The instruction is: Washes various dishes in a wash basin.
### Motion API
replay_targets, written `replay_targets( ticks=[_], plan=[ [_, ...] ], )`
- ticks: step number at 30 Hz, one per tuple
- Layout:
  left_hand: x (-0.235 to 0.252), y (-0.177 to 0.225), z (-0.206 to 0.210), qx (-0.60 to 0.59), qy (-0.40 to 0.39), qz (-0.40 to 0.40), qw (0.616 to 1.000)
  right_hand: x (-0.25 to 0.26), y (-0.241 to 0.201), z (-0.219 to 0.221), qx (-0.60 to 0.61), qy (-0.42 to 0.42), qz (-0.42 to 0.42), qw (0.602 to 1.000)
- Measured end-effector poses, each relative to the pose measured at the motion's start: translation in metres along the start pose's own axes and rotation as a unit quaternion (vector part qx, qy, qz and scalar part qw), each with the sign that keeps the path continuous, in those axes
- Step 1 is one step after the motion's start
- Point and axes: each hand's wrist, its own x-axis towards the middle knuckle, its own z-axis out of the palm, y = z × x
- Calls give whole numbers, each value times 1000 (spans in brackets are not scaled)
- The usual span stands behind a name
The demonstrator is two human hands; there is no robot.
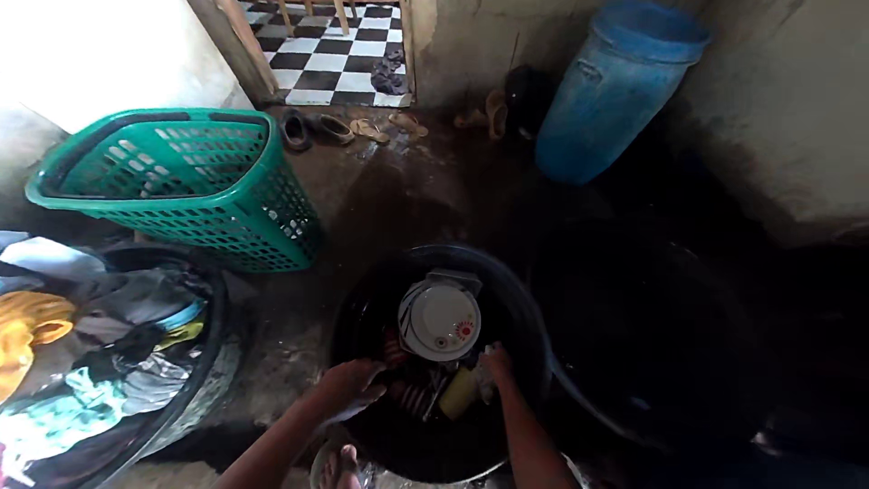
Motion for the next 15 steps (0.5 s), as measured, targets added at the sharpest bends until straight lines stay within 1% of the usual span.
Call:
replay_targets(
  ticks=[3,5,8,12,15],
  plan=[
    [5,-6,2,-7,-6,5,1000,18,5,-7,-91,-35,-16,995],
    [7,-6,3,-4,-8,10,1000,30,13,2,-133,-70,-10,989],
    [6,0,-2,-16,-10,17,1000,42,21,18,-125,-123,10,984],
    [8,1,2,-17,-13,29,999,46,24,20,-142,-183,13,973],
    [13,1,3,-4,-30,30,999,39,31,28,-127,-191,28,973]
  ],
)
